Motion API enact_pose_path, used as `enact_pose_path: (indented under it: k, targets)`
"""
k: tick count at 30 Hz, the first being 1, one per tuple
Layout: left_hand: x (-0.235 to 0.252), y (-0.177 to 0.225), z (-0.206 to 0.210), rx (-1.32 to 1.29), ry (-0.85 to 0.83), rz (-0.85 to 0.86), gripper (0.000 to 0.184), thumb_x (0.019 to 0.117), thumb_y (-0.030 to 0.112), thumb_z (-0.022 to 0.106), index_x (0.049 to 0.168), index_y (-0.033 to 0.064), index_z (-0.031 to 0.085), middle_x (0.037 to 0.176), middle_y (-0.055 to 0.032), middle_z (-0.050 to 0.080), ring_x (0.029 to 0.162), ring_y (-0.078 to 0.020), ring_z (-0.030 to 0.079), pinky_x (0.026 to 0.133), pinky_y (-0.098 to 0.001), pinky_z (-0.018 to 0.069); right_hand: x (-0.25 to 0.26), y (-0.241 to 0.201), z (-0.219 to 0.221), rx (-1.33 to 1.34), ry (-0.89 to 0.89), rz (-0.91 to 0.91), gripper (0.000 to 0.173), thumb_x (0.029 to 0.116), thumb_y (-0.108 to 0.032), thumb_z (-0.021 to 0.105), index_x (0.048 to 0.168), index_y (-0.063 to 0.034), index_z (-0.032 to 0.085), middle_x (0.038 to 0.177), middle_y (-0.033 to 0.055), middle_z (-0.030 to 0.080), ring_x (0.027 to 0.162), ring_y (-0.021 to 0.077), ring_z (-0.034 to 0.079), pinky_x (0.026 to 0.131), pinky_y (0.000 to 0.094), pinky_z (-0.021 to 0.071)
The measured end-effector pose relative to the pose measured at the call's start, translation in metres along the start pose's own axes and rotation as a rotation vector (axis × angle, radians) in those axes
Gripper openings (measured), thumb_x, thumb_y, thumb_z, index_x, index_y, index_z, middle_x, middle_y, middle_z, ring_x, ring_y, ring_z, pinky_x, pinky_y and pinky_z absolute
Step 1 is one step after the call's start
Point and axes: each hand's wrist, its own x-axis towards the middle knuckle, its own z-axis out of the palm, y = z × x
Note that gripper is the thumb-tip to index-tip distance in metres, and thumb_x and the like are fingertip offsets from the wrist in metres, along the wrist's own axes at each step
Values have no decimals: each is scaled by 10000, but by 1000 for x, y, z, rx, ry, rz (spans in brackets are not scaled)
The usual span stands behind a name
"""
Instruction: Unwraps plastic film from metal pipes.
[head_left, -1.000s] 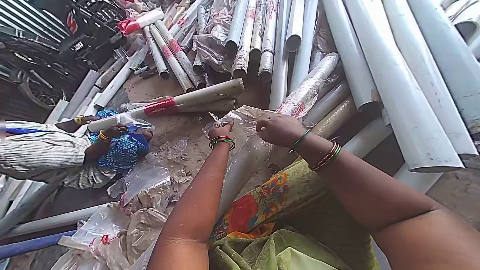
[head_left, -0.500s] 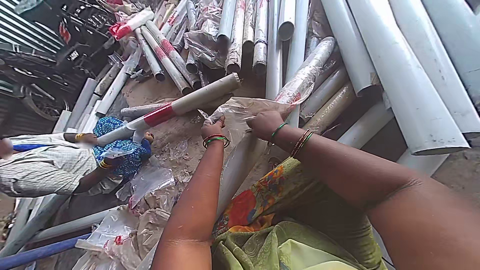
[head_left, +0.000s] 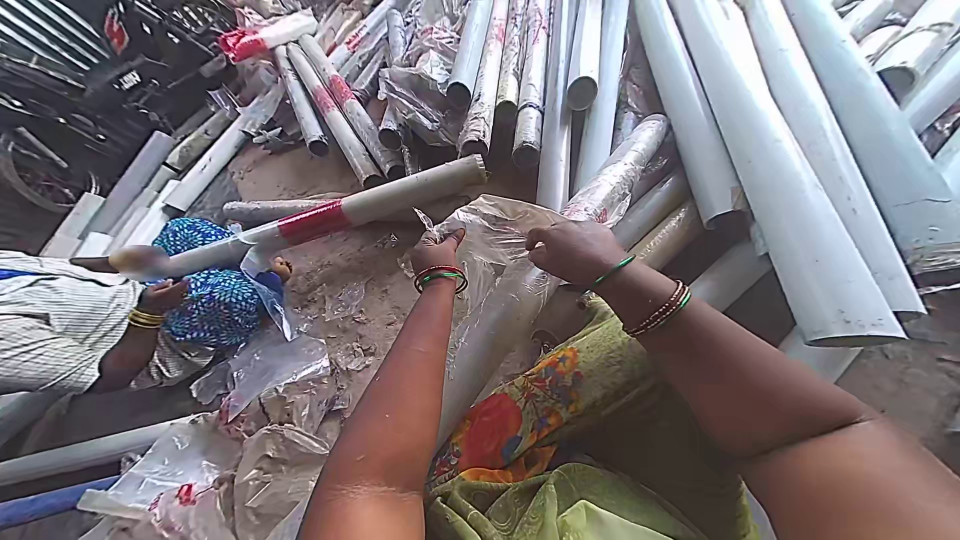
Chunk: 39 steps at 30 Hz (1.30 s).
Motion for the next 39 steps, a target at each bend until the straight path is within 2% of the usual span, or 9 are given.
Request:
enact_pose_path:
  k: [5, 13, 18, 21, 26, 31, 33, 36, 39]
  targets:
    - [2, -3, 1, -1, 17, 11, 376, 923, 278, 773, 1118, -33, 691, 1138, -195, 702, 1123, -275, 648, 1029, -477, 457, 27, -9, 27, -4, -92, -174, 281, 1058, -255, 539, 1257, -122, 686, 1128, 200, 712, 1095, 425, 663, 858, 655, 477]
    - [-4, 0, 1, -41, 73, 0, 342, 908, 246, 790, 1106, -18, 701, 1119, -172, 707, 1092, -255, 648, 1005, -463, 464, 49, 4, 30, -69, -54, 7, 234, 1005, -182, 583, 1173, -80, 711, 1157, 238, 693, 1128, 469, 636, 840, 696, 461]
    - [-3, 5, -3, -79, 95, 41, 340, 915, 253, 782, 1114, -11, 706, 1105, -164, 712, 1065, -247, 657, 987, -456, 474, 41, 36, 8, 14, -16, 205, 311, 1033, -272, 561, 1281, -125, 679, 1231, 264, 671, 1175, 494, 616, 879, 726, 448]
    - [-6, 9, -6, -73, 99, 48, 338, 909, 262, 788, 1105, -2, 709, 1101, -159, 709, 1066, -241, 648, 984, -457, 467, 40, 44, 1, 47, 30, 277, 314, 1036, -285, 549, 1278, -130, 675, 1261, 256, 662, 1207, 484, 604, 902, 718, 438]
    - [-6, 12, -8, -67, 77, 55, 352, 912, 278, 785, 1132, 12, 716, 1125, -150, 712, 1098, -233, 645, 1009, -461, 457, 28, 37, -4, 40, 0, 169, 303, 1041, -290, 559, 1275, -147, 687, 1212, 224, 690, 1175, 458, 626, 908, 699, 449]
    - [-4, 11, -7, -85, 84, 49, 327, 911, 265, 786, 1093, 2, 716, 1093, -145, 710, 1050, -218, 645, 984, -445, 463, 36, 21, 16, 32, 6, -69, 274, 1038, -273, 570, 1240, -148, 707, 1209, 176, 696, 1163, 414, 639, 902, 672, 467]
    - [-4, 11, -6, -92, 99, 66, 321, 913, 255, 785, 1081, -9, 714, 1076, -149, 712, 1033, -211, 647, 974, -435, 470, 49, 10, 27, -61, -17, -99, 266, 1046, -226, 540, 1223, -126, 711, 1173, 217, 695, 1135, 444, 644, 859, 675, 479]
    - [-4, 10, -5, -100, 120, 77, 313, 911, 242, 785, 1077, -13, 713, 1061, -141, 713, 1014, -196, 648, 964, -413, 476, 65, 8, 36, -164, -27, -73, 217, 1009, -74, 523, 1098, -27, 715, 1084, 258, 691, 1069, 470, 653, 793, 662, 485]
    - [-6, 11, -4, -116, 140, 54, 319, 899, 238, 798, 1065, -18, 705, 1048, -140, 703, 998, -194, 638, 953, -414, 476, 72, 14, 32, -233, -53, -42, 192, 1010, -69, 532, 1073, -9, 704, 1070, 264, 688, 1057, 472, 655, 769, 658, 487]
